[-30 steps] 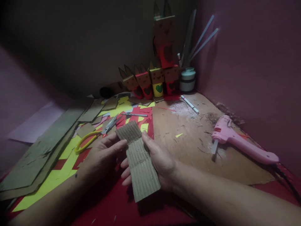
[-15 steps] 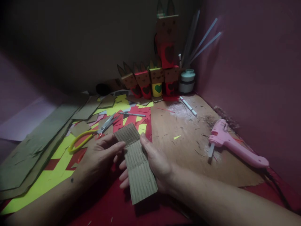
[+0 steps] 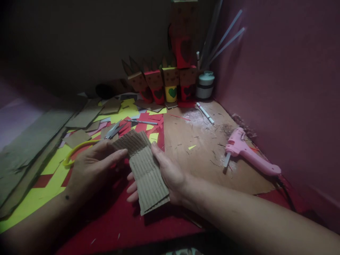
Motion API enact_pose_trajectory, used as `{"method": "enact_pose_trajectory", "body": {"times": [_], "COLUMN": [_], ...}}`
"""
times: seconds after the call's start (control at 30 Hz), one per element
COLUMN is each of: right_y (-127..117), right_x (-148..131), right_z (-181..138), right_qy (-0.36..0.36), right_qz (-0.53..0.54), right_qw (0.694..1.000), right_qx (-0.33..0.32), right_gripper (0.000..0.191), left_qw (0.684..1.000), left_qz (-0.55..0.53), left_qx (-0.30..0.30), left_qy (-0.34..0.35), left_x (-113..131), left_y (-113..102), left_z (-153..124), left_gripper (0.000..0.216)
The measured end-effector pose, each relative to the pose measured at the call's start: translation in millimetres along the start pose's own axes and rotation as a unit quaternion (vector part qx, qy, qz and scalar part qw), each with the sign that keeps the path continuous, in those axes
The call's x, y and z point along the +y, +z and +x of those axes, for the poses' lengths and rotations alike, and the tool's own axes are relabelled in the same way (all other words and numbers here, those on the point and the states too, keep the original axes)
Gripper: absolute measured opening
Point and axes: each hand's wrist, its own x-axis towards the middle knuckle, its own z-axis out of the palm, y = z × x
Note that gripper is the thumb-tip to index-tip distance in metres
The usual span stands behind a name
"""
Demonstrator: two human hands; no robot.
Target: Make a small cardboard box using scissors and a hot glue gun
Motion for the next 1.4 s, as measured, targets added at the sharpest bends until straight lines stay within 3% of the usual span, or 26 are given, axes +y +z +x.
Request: {"method": "enact_pose_trajectory", "body": {"times": [0.1, 0.27, 0.4, 0.5, 0.57, 0.67, 0.73, 0.8, 0.9, 0.97, 1.03, 1.13, 1.2, 1.23, 1.3, 1.4], "right_y": [0.4, 0.1, 0.8, 2.6, 3.7, 3.4, 0.6, -4.4, -13.7, -18.8, -22.1, -22.7, -20.3, -18.4, -14.0, -8.0], "right_x": [-3.2, -6.0, -8.9, -14.8, -20.2, -28.8, -33.7, -37.4, -42.1, -44.8, -46.1, -43.1, -38.0, -35.1, -30.1, -25.9], "right_z": [-2.5, -5.0, -6.2, -7.6, -9.0, -11.9, -14.4, -16.8, -18.4, -18.0, -17.5, -19.2, -22.7, -24.9, -29.3, -33.2], "right_qy": [0.003, 0.002, -0.029, -0.054, -0.065, -0.104, -0.146, -0.206, -0.315, -0.375, -0.425, -0.525, -0.596, -0.618, -0.615, -0.549], "right_qz": [-0.002, 0.002, 0.017, 0.034, 0.048, 0.071, 0.048, -0.005, -0.093, -0.158, -0.227, -0.347, -0.43, -0.463, -0.503, -0.486], "right_qw": [1.0, 0.999, 0.998, 0.998, 0.996, 0.978, 0.96, 0.946, 0.917, 0.879, 0.81, 0.64, 0.539, 0.516, 0.534, 0.646], "right_qx": [-0.003, -0.038, -0.047, -0.004, 0.044, 0.166, 0.235, 0.252, 0.226, 0.249, 0.333, 0.441, 0.411, 0.371, 0.291, 0.212], "right_gripper": [0.094, 0.096, 0.092, 0.083, 0.066, 0.03, 0.02, 0.018, 0.023, 0.025, 0.03, 0.048, 0.053, 0.05, 0.042, 0.036], "left_qw": [1.0, 0.994, 0.993, 0.995, 0.996, 0.995, 0.993, 0.991, 0.991, 0.991, 0.99, 0.988, 0.985, 0.983, 0.98, 0.976], "left_qz": [-0.005, -0.085, -0.081, -0.08, -0.078, -0.088, -0.099, -0.109, -0.123, -0.13, -0.136, -0.155, -0.173, -0.183, -0.196, -0.211], "left_qx": [-0.004, -0.064, -0.064, -0.04, -0.014, 0.025, 0.041, 0.045, 0.04, 0.03, 0.02, 0.004, -0.012, -0.018, -0.025, -0.024], "left_qy": [0.014, -0.036, -0.052, -0.048, -0.042, -0.04, -0.049, -0.056, -0.046, -0.03, -0.019, -0.019, -0.025, -0.027, -0.03, -0.039], "left_x": [0.3, -3.2, -6.6, -3.9, -1.2, 1.4, 2.0, 2.2, 2.2, 1.4, -0.1, -2.2, -2.3, -1.9, -0.5, 1.6], "left_y": [-0.7, 1.4, 0.0, -0.6, -0.1, 0.4, 0.0, -0.8, -1.9, -2.4, -2.7, -2.5, -2.4, -2.6, -3.3, -4.9], "left_z": [2.5, 3.8, 6.1, 7.1, 7.4, 8.2, 9.2, 10.2, 10.9, 11.3, 11.9, 13.1, 13.6, 13.6, 13.3, 12.2], "left_gripper": [0.022, 0.018, 0.019, 0.019, 0.018, 0.017, 0.019, 0.023, 0.024, 0.022, 0.023, 0.024, 0.025, 0.025, 0.026, 0.027]}}
